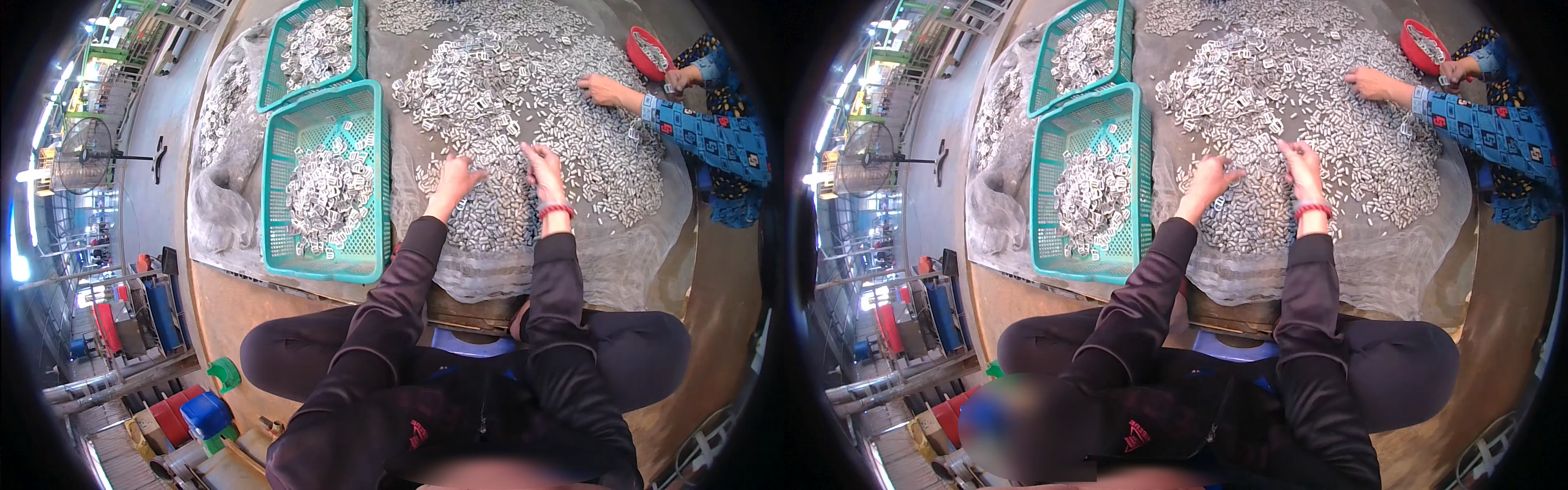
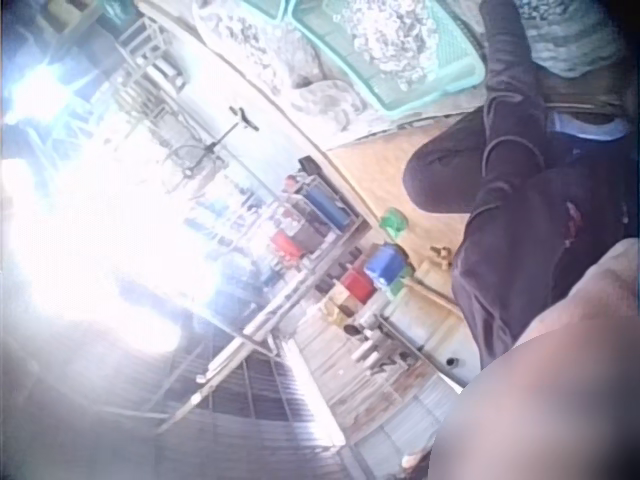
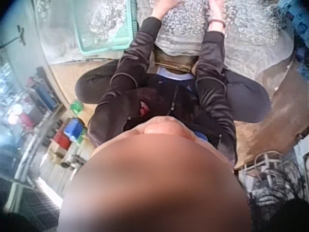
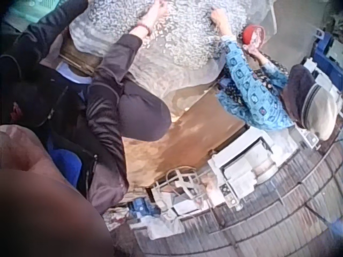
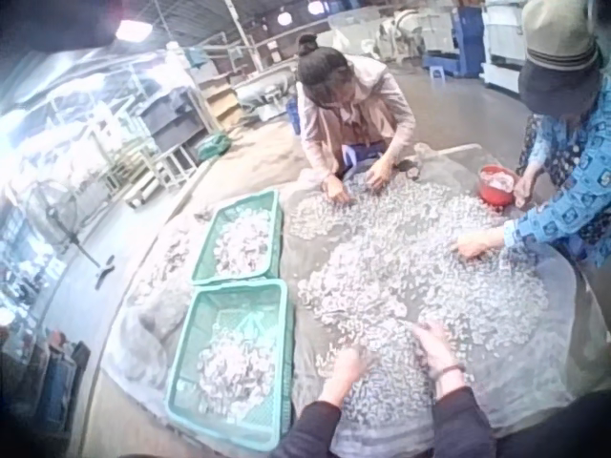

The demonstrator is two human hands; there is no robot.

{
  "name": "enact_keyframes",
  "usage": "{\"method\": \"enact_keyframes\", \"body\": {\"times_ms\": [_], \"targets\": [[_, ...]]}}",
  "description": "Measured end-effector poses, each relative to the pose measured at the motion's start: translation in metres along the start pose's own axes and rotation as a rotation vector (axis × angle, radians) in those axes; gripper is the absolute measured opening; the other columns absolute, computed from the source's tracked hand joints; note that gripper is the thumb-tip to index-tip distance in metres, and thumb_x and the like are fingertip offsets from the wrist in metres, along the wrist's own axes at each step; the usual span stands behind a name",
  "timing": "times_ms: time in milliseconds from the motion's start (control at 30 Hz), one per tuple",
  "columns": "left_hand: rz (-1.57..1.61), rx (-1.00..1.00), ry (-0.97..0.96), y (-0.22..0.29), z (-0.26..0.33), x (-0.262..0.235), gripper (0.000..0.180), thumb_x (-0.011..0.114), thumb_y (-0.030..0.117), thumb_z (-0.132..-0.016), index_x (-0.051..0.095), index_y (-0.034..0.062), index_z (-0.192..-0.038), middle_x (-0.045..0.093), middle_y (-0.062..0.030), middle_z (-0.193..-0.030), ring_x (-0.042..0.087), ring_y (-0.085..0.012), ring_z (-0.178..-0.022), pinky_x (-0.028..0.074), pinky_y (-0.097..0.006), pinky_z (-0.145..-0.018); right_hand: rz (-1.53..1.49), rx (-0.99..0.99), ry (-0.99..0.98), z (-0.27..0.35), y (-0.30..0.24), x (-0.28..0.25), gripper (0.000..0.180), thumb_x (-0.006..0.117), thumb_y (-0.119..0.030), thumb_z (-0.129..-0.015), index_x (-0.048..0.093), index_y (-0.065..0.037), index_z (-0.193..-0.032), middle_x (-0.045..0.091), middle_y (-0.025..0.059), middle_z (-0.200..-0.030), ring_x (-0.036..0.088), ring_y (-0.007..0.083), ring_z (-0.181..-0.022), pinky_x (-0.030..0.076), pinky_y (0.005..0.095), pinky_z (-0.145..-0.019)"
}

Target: The person sits cross-legged and sorts small silver metal parts from a large pile on a tarp, placing selected pieces into green plastic baskets. The person handles the parts by hand, picking them up and moving them between the pile and the baskets.

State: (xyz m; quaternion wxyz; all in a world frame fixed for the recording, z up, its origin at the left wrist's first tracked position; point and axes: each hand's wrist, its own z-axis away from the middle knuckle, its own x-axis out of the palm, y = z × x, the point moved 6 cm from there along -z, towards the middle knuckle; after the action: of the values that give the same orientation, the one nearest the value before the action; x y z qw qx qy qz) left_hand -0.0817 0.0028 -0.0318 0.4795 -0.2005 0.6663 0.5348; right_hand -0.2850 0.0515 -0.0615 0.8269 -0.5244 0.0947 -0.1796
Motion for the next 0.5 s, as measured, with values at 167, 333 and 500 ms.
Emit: {"method": "enact_keyframes", "body": {"times_ms": [167, 333, 500], "targets": [[0.081, -0.131, -0.126, -0.014, 0.004, 0.013, 0.047, 0.077, 0.034, -0.066, 0.062, 0.0027, -0.098, 0.064, -0.0221, -0.085, 0.061, -0.0373, -0.088, 0.048, -0.044, -0.075, 0.979, -0.063, 0.047, -0.029, 0.024, 0.040, 0.041, 0.075, -0.037, -0.068, 0.061, -0.006, -0.091, 0.065, 0.0177, -0.089, 0.061, 0.0337, -0.088, 0.047, 0.0393, -0.076], [0.873, -0.256, 0.017, -0.031, 0.019, -0.032, 0.026, 0.068, 0.022, -0.079, 0.062, 0.0036, -0.096, 0.064, -0.0035, -0.074, 0.055, -0.0108, -0.060, 0.044, -0.024, -0.054, 0.504, -0.178, 0.084, -0.020, 0.026, 0.020, 0.029, 0.076, -0.023, -0.068, 0.059, -0.003, -0.079, 0.061, 0.0074, -0.064, 0.056, 0.0178, -0.058, 0.044, 0.0311, -0.054], [1.685, -0.408, -0.097, -0.041, 0.056, -0.051, 0.024, 0.058, 0.020, -0.089, 0.056, 0.0066, -0.109, 0.061, -0.0047, -0.088, 0.041, -0.0037, -0.053, 0.029, -0.015, -0.041, -0.821, 0.234, -0.190, 0.014, 0.038, -0.003, 0.012, 0.067, -0.012, -0.080, 0.059, -0.006, -0.087, 0.061, 0.0043, -0.085, 0.057, 0.0133, -0.074, 0.042, 0.0232, -0.055]]}}
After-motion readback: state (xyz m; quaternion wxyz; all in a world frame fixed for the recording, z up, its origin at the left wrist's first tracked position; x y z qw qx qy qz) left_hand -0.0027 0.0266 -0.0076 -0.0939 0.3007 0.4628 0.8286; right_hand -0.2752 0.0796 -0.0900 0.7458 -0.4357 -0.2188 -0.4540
